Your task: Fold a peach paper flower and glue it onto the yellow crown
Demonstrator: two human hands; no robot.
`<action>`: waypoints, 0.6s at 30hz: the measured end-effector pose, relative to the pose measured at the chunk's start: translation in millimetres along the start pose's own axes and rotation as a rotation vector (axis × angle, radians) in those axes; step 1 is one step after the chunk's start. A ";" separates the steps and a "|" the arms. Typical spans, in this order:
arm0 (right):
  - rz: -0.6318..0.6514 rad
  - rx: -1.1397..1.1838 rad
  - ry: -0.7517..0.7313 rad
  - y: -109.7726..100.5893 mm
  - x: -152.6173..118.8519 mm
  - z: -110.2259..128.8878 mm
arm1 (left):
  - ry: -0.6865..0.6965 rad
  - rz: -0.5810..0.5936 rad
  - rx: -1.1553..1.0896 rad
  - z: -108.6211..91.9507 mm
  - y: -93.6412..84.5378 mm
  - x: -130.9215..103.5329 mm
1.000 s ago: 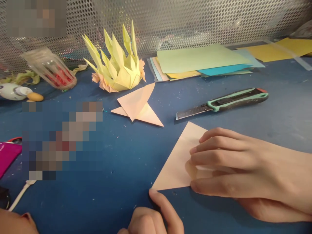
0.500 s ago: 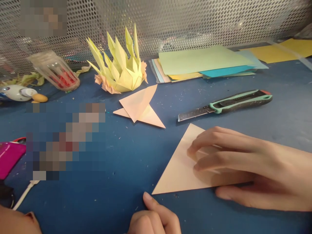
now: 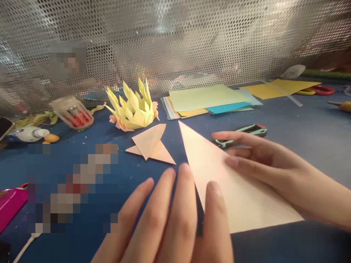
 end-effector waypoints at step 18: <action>0.511 -0.584 -0.528 2.9 -14.2 7.0 | 0.142 0.316 -0.355 -1.8 52.7 -18.9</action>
Point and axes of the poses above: each hand's wrist, its own x-axis towards the middle knuckle, its own y-axis out of the palm, z = x × y, the point moved 3 cm from there along x, towards the middle knuckle, and after that the axes turned 6 degrees about y, right-handed, at the moved point
